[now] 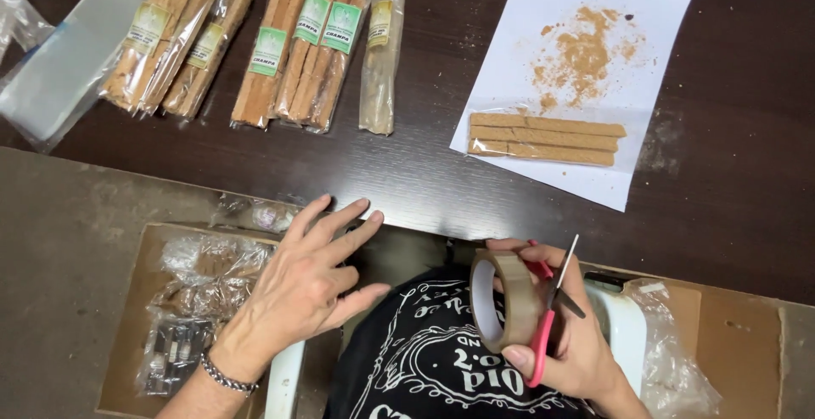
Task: The person places wooden sticks into clear plastic sleeves, then uses tape and scissors to seal the ends of the sleeves.
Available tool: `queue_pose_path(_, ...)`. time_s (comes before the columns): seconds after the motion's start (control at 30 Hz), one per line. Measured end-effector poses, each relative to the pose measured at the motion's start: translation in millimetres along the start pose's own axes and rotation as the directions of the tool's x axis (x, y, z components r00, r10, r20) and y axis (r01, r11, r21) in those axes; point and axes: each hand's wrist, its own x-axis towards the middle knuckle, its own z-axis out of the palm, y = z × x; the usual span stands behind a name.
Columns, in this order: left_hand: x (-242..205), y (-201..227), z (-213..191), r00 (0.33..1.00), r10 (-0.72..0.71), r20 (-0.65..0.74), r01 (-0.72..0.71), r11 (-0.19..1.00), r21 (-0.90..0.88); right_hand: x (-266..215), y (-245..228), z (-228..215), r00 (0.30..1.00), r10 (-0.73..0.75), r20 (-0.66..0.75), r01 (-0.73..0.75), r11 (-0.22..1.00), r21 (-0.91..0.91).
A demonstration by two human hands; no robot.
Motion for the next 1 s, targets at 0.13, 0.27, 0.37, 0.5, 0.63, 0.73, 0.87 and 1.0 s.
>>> queue_pose_path(0.13,1.4,-0.6,1.7,0.998,-0.024,-0.062,0.022,0.999,-0.038,-1.6,3.9,2.9,0.999,-0.026,0.038,0.023,0.998,0.059)
queue_pose_path(0.27,7.2,2.7,0.9,0.996,-0.067,-0.062,0.063,0.996,-0.068,-2.9,1.6,5.9,0.999,-0.032,0.012,0.031,0.997,0.066)
queue_pose_path(0.37,19.8,15.7,0.6,0.974,-0.137,-0.183,0.113,0.985,-0.131,-6.5,6.1,5.4,1.000,-0.002,-0.009,0.002,1.000,-0.013)
queue_pose_path(0.5,45.2,52.3,2.7,0.958,-0.124,-0.258,0.026,0.935,-0.353,-3.3,4.4,9.1,1.000,-0.019,-0.004,0.018,0.990,-0.142)
queue_pose_path(0.63,61.1,70.4,3.9,0.993,-0.035,-0.115,-0.014,0.918,-0.397,-2.4,3.2,8.7,1.000,-0.008,0.006,0.009,0.987,-0.161)
queue_pose_path(0.73,60.8,69.1,15.5,0.977,-0.013,-0.213,-0.060,0.941,-0.332,-2.0,6.8,9.9,0.999,-0.044,0.024,0.047,0.988,-0.147)
queue_pose_path(0.87,57.2,69.3,27.8,0.976,0.057,-0.211,-0.102,0.973,-0.208,-4.8,10.6,10.7,0.999,0.024,0.038,-0.023,0.999,-0.022)
queue_pose_path(1.0,53.4,70.1,37.6,0.962,0.142,-0.232,-0.160,0.985,-0.059,0.2,4.8,10.6,0.996,0.045,0.071,-0.049,0.997,0.053)
